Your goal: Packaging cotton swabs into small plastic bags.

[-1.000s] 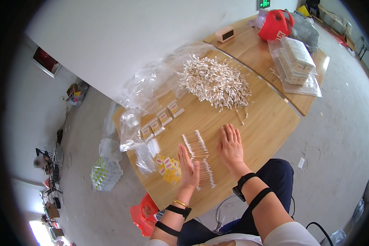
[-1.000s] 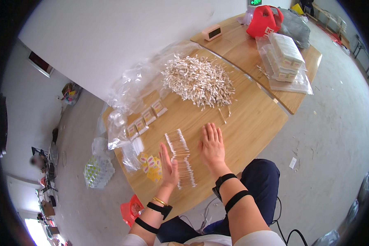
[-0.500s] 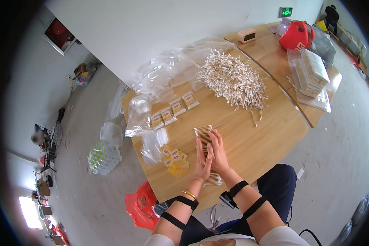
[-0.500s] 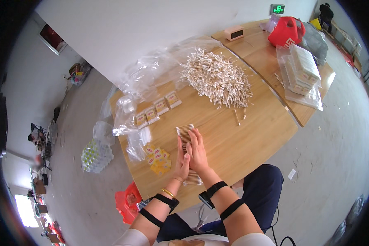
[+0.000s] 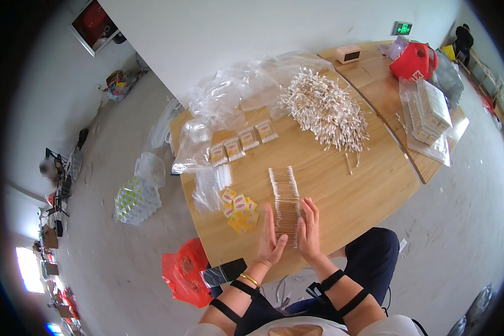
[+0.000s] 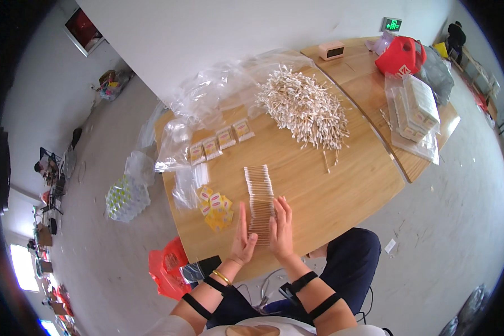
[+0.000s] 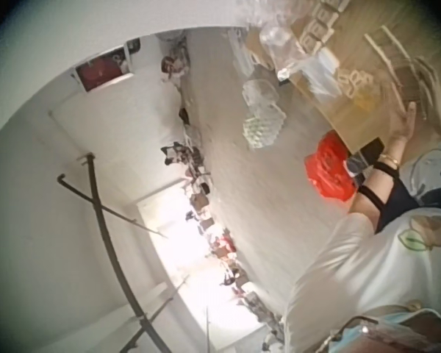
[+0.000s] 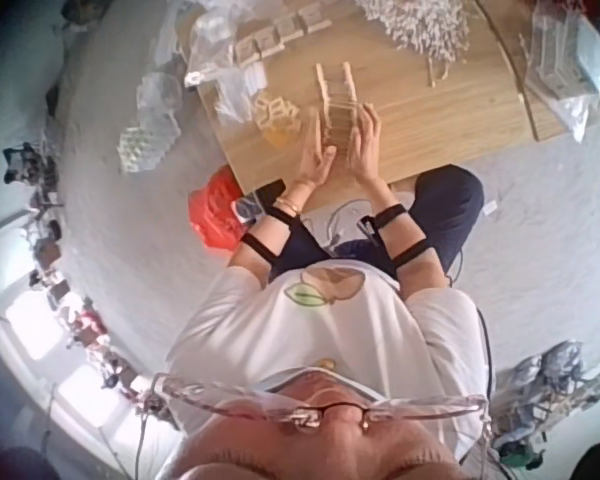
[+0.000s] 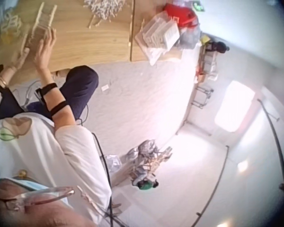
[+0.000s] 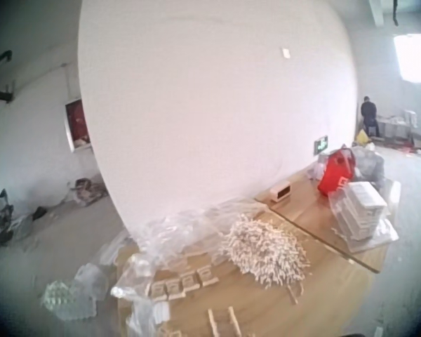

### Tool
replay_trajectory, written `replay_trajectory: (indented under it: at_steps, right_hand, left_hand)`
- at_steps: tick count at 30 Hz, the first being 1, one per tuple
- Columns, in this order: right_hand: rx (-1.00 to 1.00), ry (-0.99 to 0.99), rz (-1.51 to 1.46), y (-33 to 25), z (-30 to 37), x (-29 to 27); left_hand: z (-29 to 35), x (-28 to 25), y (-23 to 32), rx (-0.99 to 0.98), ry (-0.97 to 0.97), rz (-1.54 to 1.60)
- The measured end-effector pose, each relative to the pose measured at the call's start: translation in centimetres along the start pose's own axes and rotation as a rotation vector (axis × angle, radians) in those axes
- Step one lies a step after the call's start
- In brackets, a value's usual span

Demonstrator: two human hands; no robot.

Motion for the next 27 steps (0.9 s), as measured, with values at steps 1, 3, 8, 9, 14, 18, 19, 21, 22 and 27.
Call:
replay_trajectory:
  at_steps: [1, 3, 8, 9, 14, 18, 19, 21, 22, 27]
  right_hand:
    - [0.027, 0.018, 0.015, 0.2, 0.1, 0.3]
    - [0.001, -0.010, 0.009, -0.1, 0.2, 1.9]
    - [-0.033, -0.046, -0.002, 0.1, 0.2, 2.2]
    - [-0.037, -0.048, 0.003, 0.4, -0.1, 1.6]
    - [-0.040, 0.001, 0.058, 0.8, -3.5, -0.3]
    - [-0.028, -0.027, 0.056, 1.3, -5.8, 2.1]
    - [-0.063, -0.062, 0.076, 0.8, -5.7, 3.4]
    - [-0.075, -0.103, 0.105, 0.8, -5.8, 4.4]
    - [-0.077, -0.104, 0.112, 1.1, -6.2, 4.2]
    - [-0.100, -0.043, 0.092, 1.5, -7.9, 3.9]
  left_hand:
    - [-0.1, 1.0, 0.1, 0.019, 0.005, 0.013]
    - [-0.3, 2.1, 0.7, 0.040, 0.018, 0.020]
    - [-0.1, 2.0, -0.9, -0.021, 0.193, 0.296]
    - [-0.3, 1.6, -0.8, -0.018, 0.196, 0.301]
    - [-3.4, -1.6, -2.7, -0.073, 0.242, 0.196]
    - [-5.6, -0.9, -3.6, -0.112, 0.236, 0.150]
    - [-5.5, -0.6, -3.9, -0.085, 0.263, 0.151]
    - [-5.9, 0.4, -3.2, -0.076, 0.262, 0.238]
    - [-6.1, 0.4, -3.0, -0.075, 0.264, 0.245]
    - [-7.5, -0.7, -4.1, -0.144, 0.275, 0.302]
Point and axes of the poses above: each hand's wrist, its own z-axis away from the middle knuckle, its own x-axis out of the palm, y = z × x, the point moved 10 cm from there along -z, towards the middle knuckle, and after that the axes turned 3 degrees about z, right-handed, at the moved point
